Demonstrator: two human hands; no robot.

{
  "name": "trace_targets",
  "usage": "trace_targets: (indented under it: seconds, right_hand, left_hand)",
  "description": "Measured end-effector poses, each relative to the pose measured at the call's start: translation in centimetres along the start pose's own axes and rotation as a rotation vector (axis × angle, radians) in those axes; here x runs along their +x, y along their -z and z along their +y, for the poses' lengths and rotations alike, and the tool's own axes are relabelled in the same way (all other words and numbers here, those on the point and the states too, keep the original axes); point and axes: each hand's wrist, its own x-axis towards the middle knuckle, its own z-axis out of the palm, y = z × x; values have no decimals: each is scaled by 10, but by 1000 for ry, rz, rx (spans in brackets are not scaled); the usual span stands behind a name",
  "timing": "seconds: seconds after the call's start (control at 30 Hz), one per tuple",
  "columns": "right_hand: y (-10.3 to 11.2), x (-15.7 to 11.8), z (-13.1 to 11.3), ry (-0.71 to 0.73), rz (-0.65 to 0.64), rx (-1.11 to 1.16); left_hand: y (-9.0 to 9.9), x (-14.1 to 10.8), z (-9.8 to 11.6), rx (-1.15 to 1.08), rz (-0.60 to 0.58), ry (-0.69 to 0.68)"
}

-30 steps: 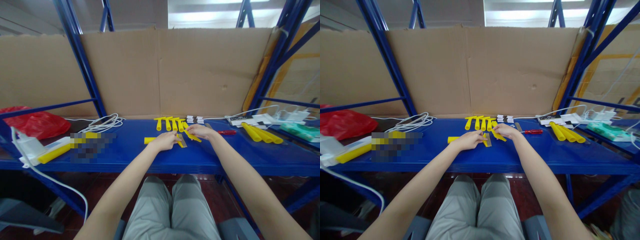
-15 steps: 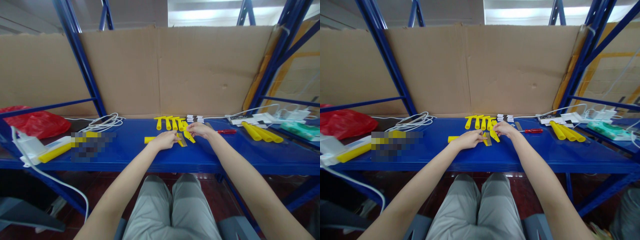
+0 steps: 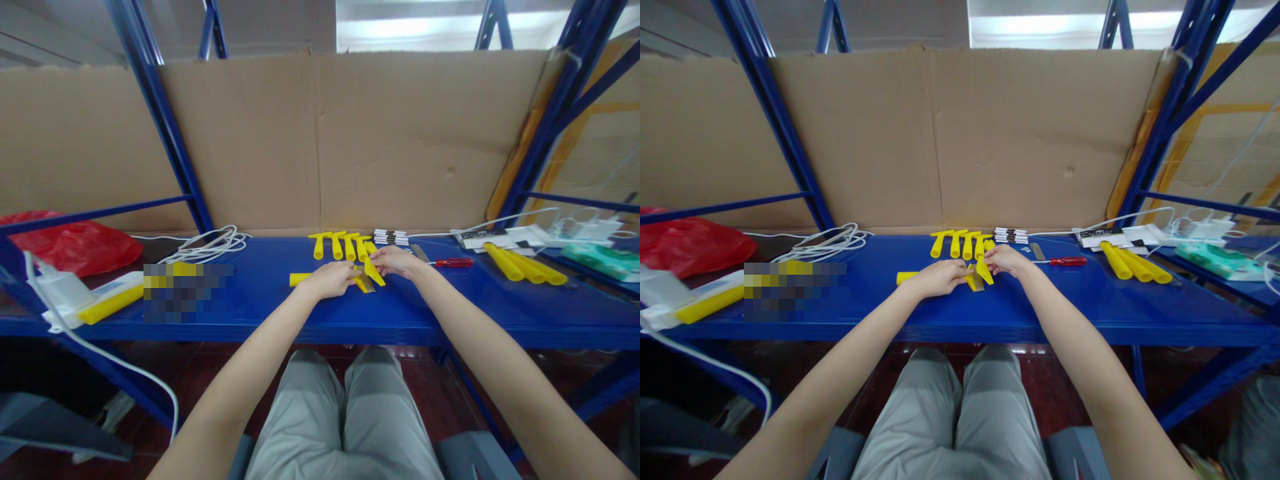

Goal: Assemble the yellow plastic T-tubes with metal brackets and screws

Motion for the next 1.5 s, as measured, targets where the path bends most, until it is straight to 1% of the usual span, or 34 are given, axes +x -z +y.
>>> trace_targets:
  seconds: [0.3, 0.57, 0.73, 0.93, 1.17, 1.27, 1.4, 1.5]
  right_hand:
    - [-15, -2, -1, 98, 47, -48]
    - [-15, 1, 1, 100, 54, -40]
    - [-18, 2, 2, 117, 50, -36]
    - [-23, 2, 1, 111, 47, -83]
    - [-23, 6, 6, 140, 38, -108]
    - [-24, 7, 6, 158, 38, -154]
    - [-22, 8, 5, 189, 106, -278]
    - [-17, 9, 4, 237, 162, -307]
  left_hand:
    - [-3, 1, -3, -22, 20, 23]
    - [-2, 1, -2, -11, 22, 23]
    - [-1, 1, -1, -2, 1, 37]
    - [-2, 2, -2, -25, 5, 21]
    - [-1, 1, -1, -2, -6, 6]
    - [0, 1, -2, 4, -10, -16]
    - [-1, 1, -3, 5, -11, -24]
    - [-1, 1, -4, -12, 1, -19]
